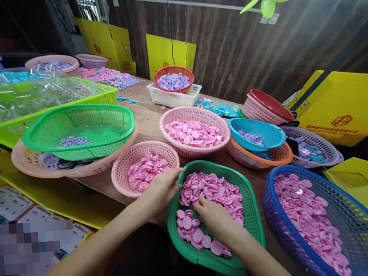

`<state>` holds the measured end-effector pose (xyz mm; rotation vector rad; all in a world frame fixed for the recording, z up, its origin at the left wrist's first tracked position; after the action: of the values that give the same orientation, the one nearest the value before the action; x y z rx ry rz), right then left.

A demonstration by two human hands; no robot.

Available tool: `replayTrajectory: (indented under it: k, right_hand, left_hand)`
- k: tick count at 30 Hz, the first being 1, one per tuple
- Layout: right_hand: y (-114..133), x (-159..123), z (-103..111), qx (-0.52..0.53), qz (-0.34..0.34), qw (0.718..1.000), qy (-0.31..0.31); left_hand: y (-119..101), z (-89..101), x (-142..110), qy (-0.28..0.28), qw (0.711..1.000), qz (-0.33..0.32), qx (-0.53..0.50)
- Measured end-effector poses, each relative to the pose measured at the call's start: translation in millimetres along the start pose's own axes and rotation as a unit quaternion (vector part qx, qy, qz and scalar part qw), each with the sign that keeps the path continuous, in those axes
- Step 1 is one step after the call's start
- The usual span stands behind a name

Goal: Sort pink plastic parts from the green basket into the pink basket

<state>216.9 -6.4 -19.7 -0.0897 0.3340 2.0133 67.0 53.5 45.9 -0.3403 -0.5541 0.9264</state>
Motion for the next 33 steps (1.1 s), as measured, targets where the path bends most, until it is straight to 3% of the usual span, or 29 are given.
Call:
replayTrajectory:
  k: [6, 10, 14, 17, 24, 29, 31, 33]
  right_hand:
    - [-25.7, -13.7, -16.3, -0.014, -0.071, 0.997, 0.021]
    - [-31.3, -19.0, -32.2, -0.008, -0.102, 0.994, 0.033]
    - [-30.3, -19.6, -32.1, 0.014, -0.097, 0.995, 0.023]
    - [-35.2, -20.8, -30.4, 0.043, -0.086, 0.995, 0.025]
    - [-42.8, -24.3, -29.1, 0.065, -0.094, 0.993, -0.022]
    - [-32.6, -20.7, -34.3, -0.023, -0.093, 0.995, 0.019]
    - [-30.0, -18.1, -35.4, -0.029, -0.095, 0.995, 0.024]
    - [-29.5, -16.9, -33.7, -0.027, -0.096, 0.995, 0.021]
  left_hand:
    - [-32.4, -52.4, 6.3, 0.15, 0.985, -0.085, 0.016]
    - [-44.9, -92.4, 10.6, 0.251, 0.949, -0.177, 0.066]
    - [-48.2, -125.7, 9.9, 0.283, 0.932, -0.215, 0.068]
    - [-49.3, -138.2, 6.8, 0.28, 0.927, -0.243, 0.053]
    - [-48.0, -140.9, 11.1, 0.267, 0.937, -0.223, 0.042]
    - [-44.1, -116.9, 22.7, 0.262, 0.948, -0.182, -0.006]
    - [-39.5, -103.9, 24.2, 0.268, 0.951, -0.131, -0.082]
    - [-33.0, -92.9, 21.8, 0.276, 0.926, -0.033, -0.257]
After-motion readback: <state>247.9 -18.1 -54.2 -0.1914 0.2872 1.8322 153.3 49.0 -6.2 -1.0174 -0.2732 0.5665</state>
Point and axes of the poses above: each hand's wrist, its own x-axis towards the middle knuckle, its own z-axis out of the back of the hand, y = z × x, the point moved 6 cm from there along x, towards the middle knuckle, and after that the axes turned 1 degree about z, right-handed, at the moved point
